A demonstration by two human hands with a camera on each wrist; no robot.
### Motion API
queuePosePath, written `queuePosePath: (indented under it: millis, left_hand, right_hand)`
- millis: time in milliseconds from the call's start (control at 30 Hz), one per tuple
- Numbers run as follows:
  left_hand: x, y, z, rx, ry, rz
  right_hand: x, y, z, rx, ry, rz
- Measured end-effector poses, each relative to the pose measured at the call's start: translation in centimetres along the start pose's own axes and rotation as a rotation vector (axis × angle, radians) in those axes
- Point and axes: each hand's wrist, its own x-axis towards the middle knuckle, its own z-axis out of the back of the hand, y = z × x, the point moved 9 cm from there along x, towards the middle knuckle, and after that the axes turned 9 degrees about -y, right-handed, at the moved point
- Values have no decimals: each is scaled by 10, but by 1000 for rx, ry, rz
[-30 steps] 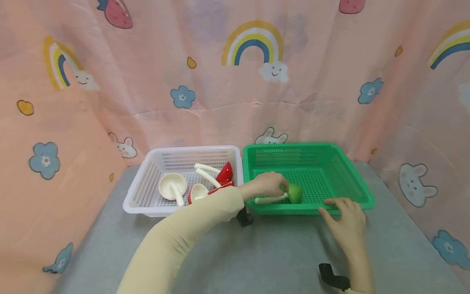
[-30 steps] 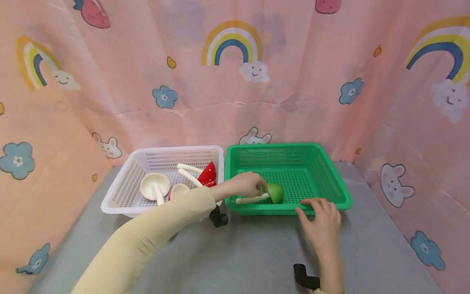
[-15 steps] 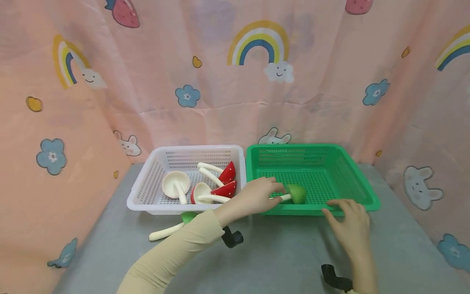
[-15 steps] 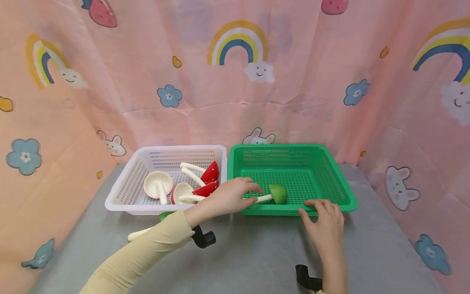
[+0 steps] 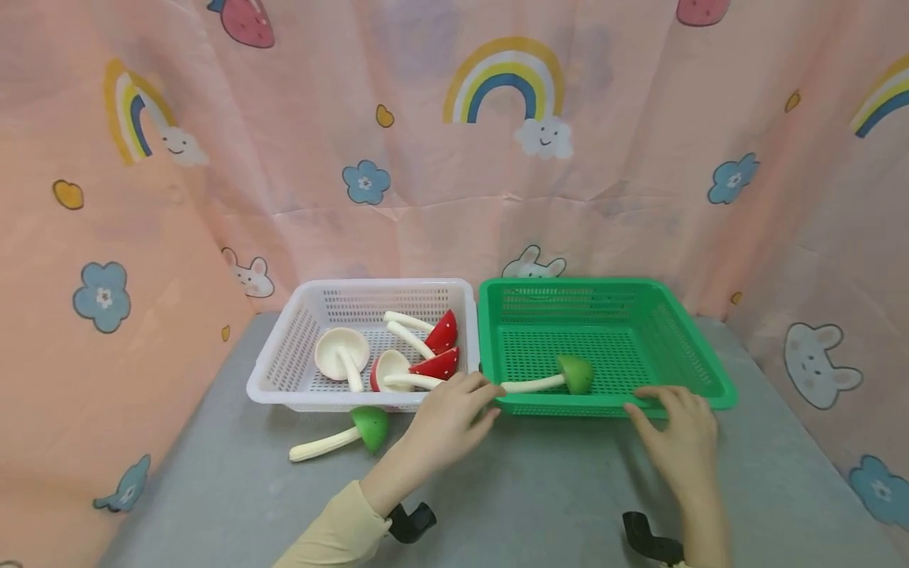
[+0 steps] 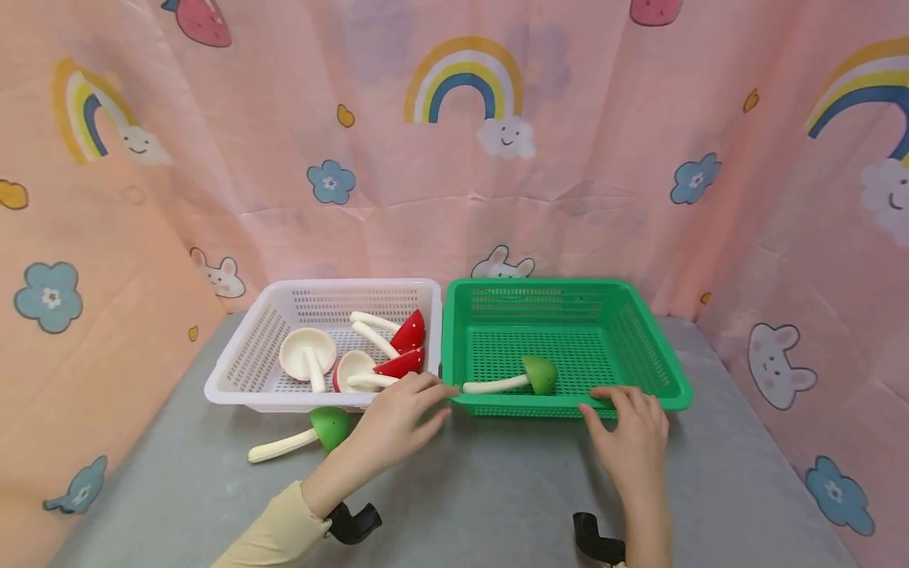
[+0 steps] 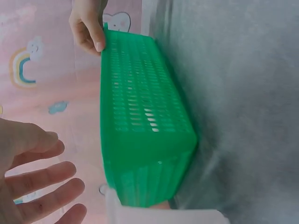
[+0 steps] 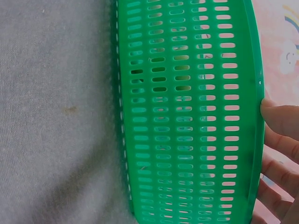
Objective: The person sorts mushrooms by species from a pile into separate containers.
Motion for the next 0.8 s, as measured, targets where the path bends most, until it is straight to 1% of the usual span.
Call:
queuePosePath:
  millis: [200,300,400,567,700,800]
  left_hand:
    - [-22,7,11,71,-110,-4]
    - [-37,15,17,125,-171,10]
    - [-55,29,25,176,-222,50]
    - [-83,53,40,218,-280,135]
    - [-101,69,50,236,-305,184]
    - [-111,80,58,251,-326,202]
  right_hand:
    - [1,-2,-1,-3,5,-5]
    - [2,-1,-1,-4,4,-2]
    - [1,-1,-1,-2,5,-2]
    - [1,-1,-2,-6,10,-9]
    - [1,-1,-2,-8,10,-12]
    - [1,-1,-1,-5,10,-16]
